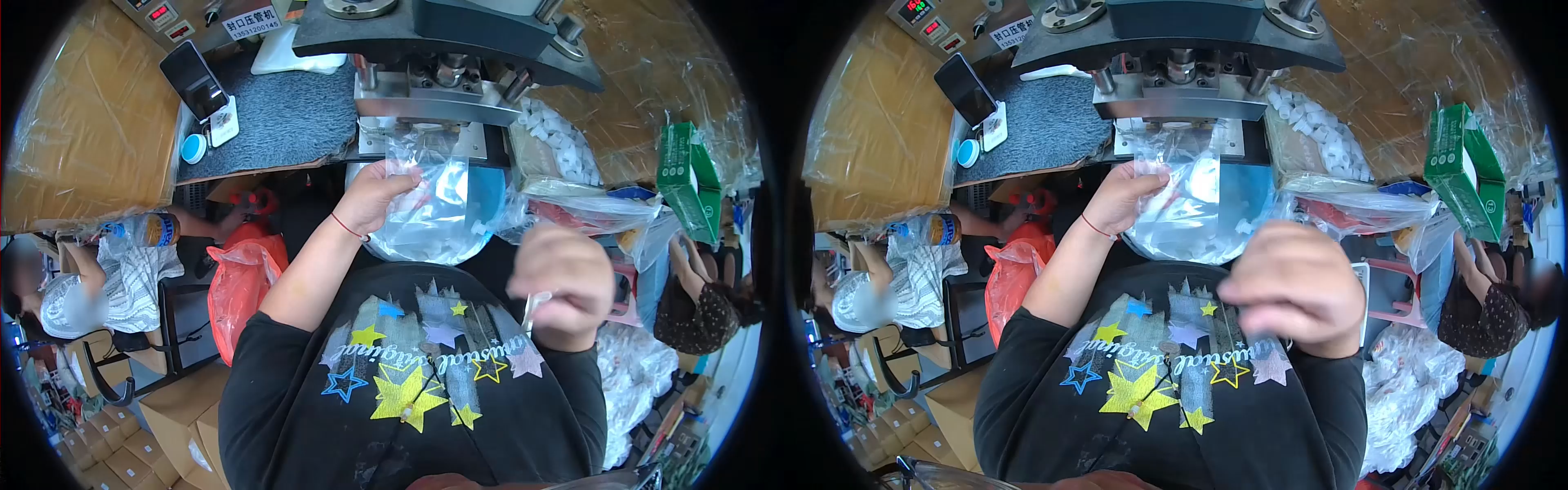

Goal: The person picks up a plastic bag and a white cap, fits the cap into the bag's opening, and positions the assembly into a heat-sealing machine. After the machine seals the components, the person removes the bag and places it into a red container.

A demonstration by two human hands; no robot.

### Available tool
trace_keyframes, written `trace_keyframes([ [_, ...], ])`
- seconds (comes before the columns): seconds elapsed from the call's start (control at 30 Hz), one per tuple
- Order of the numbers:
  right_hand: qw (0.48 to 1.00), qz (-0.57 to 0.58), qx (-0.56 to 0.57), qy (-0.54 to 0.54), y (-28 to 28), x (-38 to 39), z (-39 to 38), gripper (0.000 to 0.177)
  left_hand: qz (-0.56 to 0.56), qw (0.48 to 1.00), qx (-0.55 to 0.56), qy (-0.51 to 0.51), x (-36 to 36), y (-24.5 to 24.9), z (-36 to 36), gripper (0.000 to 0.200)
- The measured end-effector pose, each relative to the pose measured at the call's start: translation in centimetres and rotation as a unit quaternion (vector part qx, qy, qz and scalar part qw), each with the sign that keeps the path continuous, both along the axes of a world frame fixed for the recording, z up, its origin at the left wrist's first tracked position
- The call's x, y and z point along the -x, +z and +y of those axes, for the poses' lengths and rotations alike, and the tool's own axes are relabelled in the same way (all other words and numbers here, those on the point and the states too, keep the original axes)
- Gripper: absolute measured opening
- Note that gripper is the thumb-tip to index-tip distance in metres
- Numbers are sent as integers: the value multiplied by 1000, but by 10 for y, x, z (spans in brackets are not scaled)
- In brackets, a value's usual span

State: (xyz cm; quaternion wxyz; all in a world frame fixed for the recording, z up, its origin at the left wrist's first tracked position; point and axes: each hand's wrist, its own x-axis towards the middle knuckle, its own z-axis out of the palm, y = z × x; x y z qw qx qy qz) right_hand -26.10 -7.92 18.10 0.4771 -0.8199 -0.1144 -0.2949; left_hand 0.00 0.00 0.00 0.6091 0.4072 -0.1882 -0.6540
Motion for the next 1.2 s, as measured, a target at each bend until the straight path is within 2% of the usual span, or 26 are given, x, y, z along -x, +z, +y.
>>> trace_keyframes([
  [0.03,995,-64,-68,28,7,2,7,25,-2,1000,-3,0,1,0,1,19],
  [0.1,957,-102,-198,186,27,7,13,22,-9,1000,-10,-5,-5,1,2,19],
  [0.17,923,-127,-248,265,46,11,28,21,9,1000,-7,-17,-2,0,3,22],
  [0.2,899,-129,-268,320,56,10,33,21,6,1000,-4,12,6,4,7,26],
  [0.23,863,-122,-272,408,62,5,32,26,-37,998,-10,41,6,6,15,27],
  [0.3,835,-94,-278,466,65,14,40,13,-126,987,-18,102,-6,4,30,29],
  [0.37,802,-73,-259,534,64,17,45,12,-264,951,-55,151,-28,-34,47,30],
  [0.4,807,-74,-268,520,57,31,52,21,-329,924,-77,179,-34,-48,56,31],
  [0.5,805,-32,-233,544,49,43,61,29,-495,837,-116,202,-46,-81,74,35],
  [0.53,815,-64,-167,551,47,37,59,33,-597,779,-98,162,-55,-105,82,36],
  [0.57,834,-72,-150,526,44,37,64,32,-689,710,-79,123,-61,-120,87,38],
  [0.6,851,-80,-130,503,41,39,70,32,-634,756,-133,86,-53,-112,86,42],
  [0.63,866,-87,-111,479,37,40,71,34,-584,793,-136,104,-68,-171,90,43],
  [0.77,881,-61,-52,467,20,59,55,28,-559,812,-157,54,-59,-174,87,39],
  [0.8,892,-8,19,452,10,71,47,23,-583,788,-190,51,-52,-170,85,37],
  [0.83,908,25,36,416,-1,74,39,26,-653,733,-190,35,-48,-155,86,37],
  [0.87,907,94,66,406,-11,72,19,20,-716,672,-188,17,-41,-142,87,37],
  [0.9,922,194,-33,333,-46,71,6,20,-773,607,-184,-1,-34,-132,87,38],
  [0.93,904,338,-122,231,-71,68,-10,19,-721,667,-181,40,-29,-130,86,36],
  [0.97,958,239,-137,78,-124,54,-25,20,-663,723,-178,79,-23,-128,85,35],
  [1.0,934,203,-291,-31,-171,40,-44,15,-599,773,-174,119,-19,-127,85,34],
  [1.03,899,150,-390,-134,-226,30,-67,19,-529,816,-169,158,-15,-127,85,33],
  [1.07,885,186,-280,-323,-266,31,-87,24,-481,849,-159,150,-16,-130,86,30],
  [1.1,828,211,-156,-496,-299,36,-104,30,-460,859,-151,165,-12,-133,84,31],
  [1.17,728,255,-28,-636,-370,55,-132,41,-421,875,-138,195,-5,-137,87,32],
  [1.2,664,273,35,-695,-376,59,-135,47,-429,871,-158,179,-1,-129,88,29],
])
